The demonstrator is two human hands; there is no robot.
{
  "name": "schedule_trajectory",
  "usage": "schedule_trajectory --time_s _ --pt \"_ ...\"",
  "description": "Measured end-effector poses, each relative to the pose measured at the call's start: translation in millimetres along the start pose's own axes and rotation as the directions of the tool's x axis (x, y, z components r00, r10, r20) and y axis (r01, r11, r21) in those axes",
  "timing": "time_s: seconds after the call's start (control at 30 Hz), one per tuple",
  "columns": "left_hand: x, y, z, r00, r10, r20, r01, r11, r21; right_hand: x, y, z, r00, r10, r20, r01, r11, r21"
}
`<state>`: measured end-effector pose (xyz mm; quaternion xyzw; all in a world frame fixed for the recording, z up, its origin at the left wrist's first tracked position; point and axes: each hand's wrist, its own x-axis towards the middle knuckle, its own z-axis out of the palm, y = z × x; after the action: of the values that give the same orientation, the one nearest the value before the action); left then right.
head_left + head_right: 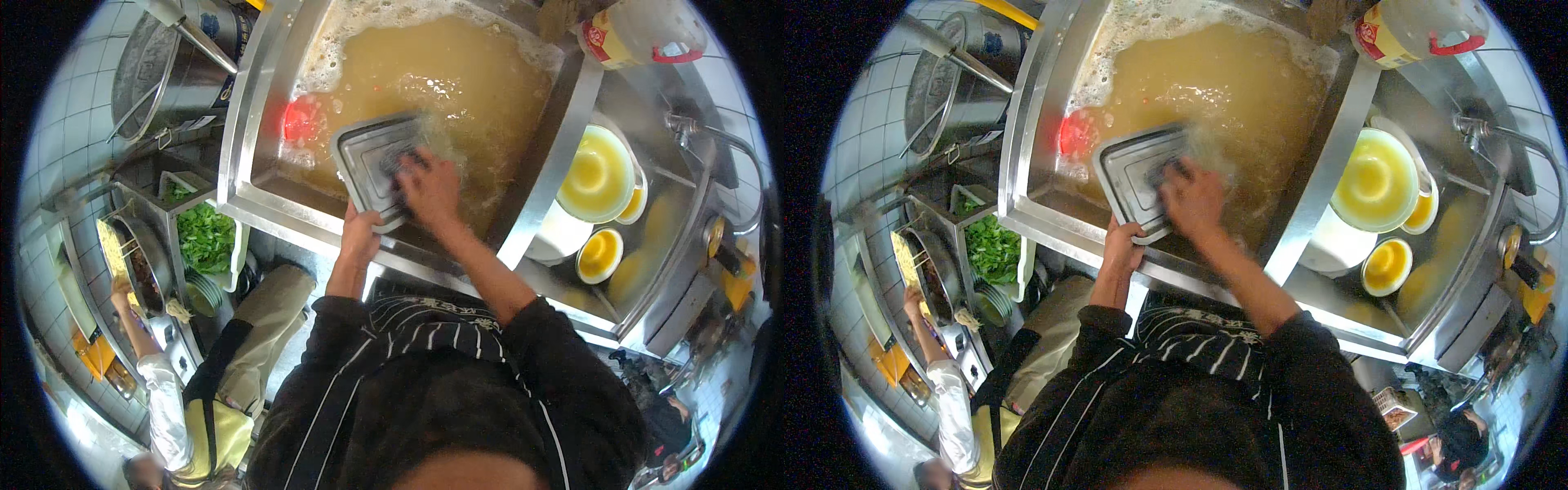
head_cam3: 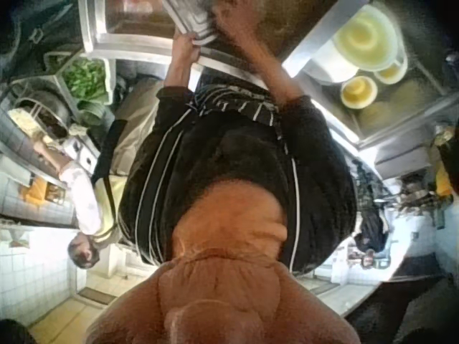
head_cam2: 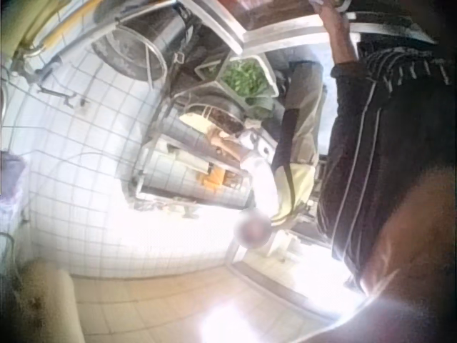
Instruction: The person washes bowls, plates, and a metal tray in a commercial kitchen sink using a sponge and soapy water. They scrub each item, rinse it under running water, and place it in the adjacent sink compartment.
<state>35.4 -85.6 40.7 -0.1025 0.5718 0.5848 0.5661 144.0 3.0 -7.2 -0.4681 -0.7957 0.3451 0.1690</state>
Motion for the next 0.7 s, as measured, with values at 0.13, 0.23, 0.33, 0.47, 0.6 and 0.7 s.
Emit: schedule_trajectory --time_s 0.13,0.23,0.33,0.47,0.6,0.7 --pt "-0.3 -2.6 -1.5 1.0 -0.013 -0.002 0.013 0.999 -0.05 1.4 -22.7 -7.3 0.987 -0.122 0.104 0.096 0.969 0.228" --pt "-7.6 3.6 -5.4 0.991 -0.024 -0.129 0.017 0.998 -0.057 21.5 -4.3 -13.2 0.987 0.154 -0.035 -0.157 0.981 -0.116" --pt "-8.5 6.6 -6.1 0.997 0.021 -0.069 -0.023 0.999 -0.037 18.2 6.4 -8.4 0.961 0.194 -0.196 -0.248 0.919 -0.308" --pt "-2.3 3.2 -9.9 0.999 -0.025 -0.026 0.022 0.994 -0.107 -6.3 -13.7 8.7 0.988 -0.141 -0.058 0.146 0.986 0.081" --pt "-4.6 0.2 -22.2 1.0 -0.014 0.004 0.015 0.993 -0.119 8.2 -13.8 5.3 0.99 -0.089 -0.11 0.091 0.996 0.012" --pt "-7.5 0.8 -29.1 1.0 0.01 -0.024 -0.013 0.99 -0.143 27.2 11.2 -11.2 0.984 0.04 -0.173 -0.076 0.976 -0.203"
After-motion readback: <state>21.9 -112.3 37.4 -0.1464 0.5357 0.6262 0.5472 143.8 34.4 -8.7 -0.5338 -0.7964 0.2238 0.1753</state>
